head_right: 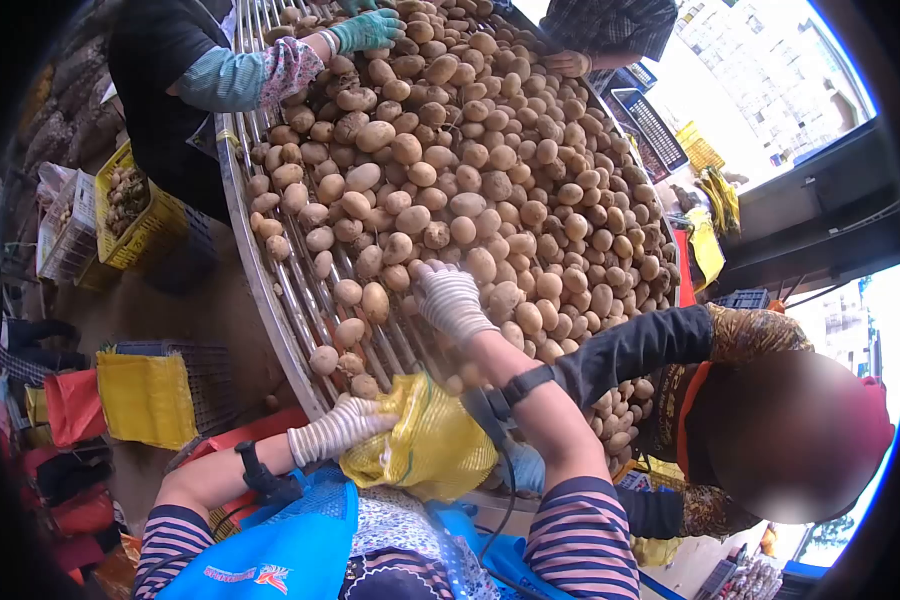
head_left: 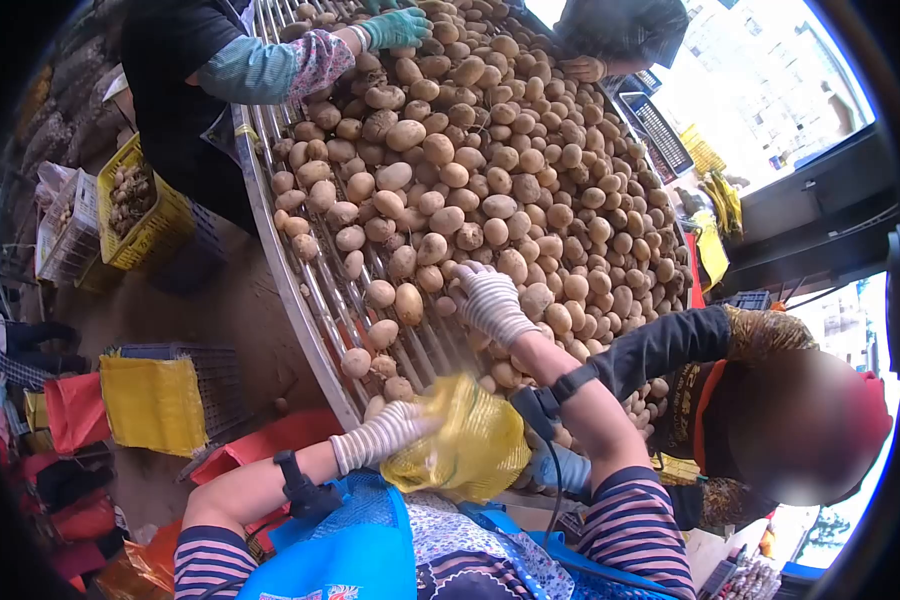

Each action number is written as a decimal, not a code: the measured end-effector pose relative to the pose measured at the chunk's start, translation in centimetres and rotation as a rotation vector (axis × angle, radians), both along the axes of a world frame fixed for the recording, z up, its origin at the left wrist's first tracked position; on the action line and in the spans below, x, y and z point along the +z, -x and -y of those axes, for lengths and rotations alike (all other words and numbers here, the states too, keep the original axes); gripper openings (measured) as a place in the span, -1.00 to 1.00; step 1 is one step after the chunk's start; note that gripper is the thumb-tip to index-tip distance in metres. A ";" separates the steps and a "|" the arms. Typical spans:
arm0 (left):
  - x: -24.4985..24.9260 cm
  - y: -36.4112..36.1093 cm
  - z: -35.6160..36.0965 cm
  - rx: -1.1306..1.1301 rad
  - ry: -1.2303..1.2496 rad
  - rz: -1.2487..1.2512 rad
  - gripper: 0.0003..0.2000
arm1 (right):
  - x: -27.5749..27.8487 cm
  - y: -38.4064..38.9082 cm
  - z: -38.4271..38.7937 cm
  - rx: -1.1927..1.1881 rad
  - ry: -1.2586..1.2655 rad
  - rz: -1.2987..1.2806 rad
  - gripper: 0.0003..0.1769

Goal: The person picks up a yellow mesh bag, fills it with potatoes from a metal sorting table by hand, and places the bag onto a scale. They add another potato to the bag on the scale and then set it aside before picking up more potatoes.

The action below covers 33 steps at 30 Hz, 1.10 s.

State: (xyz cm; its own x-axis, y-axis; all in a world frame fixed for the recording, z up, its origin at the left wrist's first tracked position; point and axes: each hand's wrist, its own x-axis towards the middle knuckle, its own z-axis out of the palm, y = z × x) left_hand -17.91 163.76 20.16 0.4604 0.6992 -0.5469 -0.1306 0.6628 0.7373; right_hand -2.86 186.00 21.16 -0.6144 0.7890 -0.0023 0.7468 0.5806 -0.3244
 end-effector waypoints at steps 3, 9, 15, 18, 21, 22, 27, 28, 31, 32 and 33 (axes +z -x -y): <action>4.9 1.7 -2.6 -0.714 -0.696 -0.704 -0.57 | -2.1 3.3 -1.8 -0.073 -0.063 0.220 -0.36; 3.9 4.3 -16.0 0.018 -1.116 -1.038 -0.64 | -3.8 2.9 -1.7 -0.030 -0.176 0.199 -0.26; -2.3 5.0 -21.1 -0.204 -1.082 -1.331 -0.80 | -2.3 4.4 -3.4 0.042 -0.026 0.322 -0.55; -2.4 7.5 -17.5 -0.270 -1.138 -1.477 -0.85 | -3.5 3.8 -1.9 0.041 0.021 0.284 -0.67; 0.9 8.1 -14.4 -0.296 -1.002 -1.391 -0.82 | -2.3 2.0 1.9 -0.020 0.157 0.242 -0.66; 0.8 7.8 -13.9 -0.018 -0.937 -1.238 -0.82 | -2.4 1.1 2.7 -0.074 0.167 0.175 -0.66; 0.3 4.7 -11.6 0.856 0.119 0.234 -0.55 | -0.2 2.6 6.0 -0.343 0.515 -0.714 -0.47; 1.2 4.6 -11.7 0.751 0.267 0.366 -0.45 | 2.9 3.3 6.1 -0.181 0.543 -0.591 -0.48; -3.5 5.0 -10.5 0.697 0.306 0.879 -0.50 | 3.3 4.4 4.2 0.017 0.373 -0.395 -0.48; -1.2 4.7 -10.2 0.743 0.328 0.856 -0.52 | 1.2 4.2 2.6 -0.022 0.301 -0.381 -0.52; -0.8 5.3 -9.4 0.773 0.381 0.821 -0.52 | -0.5 4.4 1.0 -0.058 0.230 -0.368 -0.55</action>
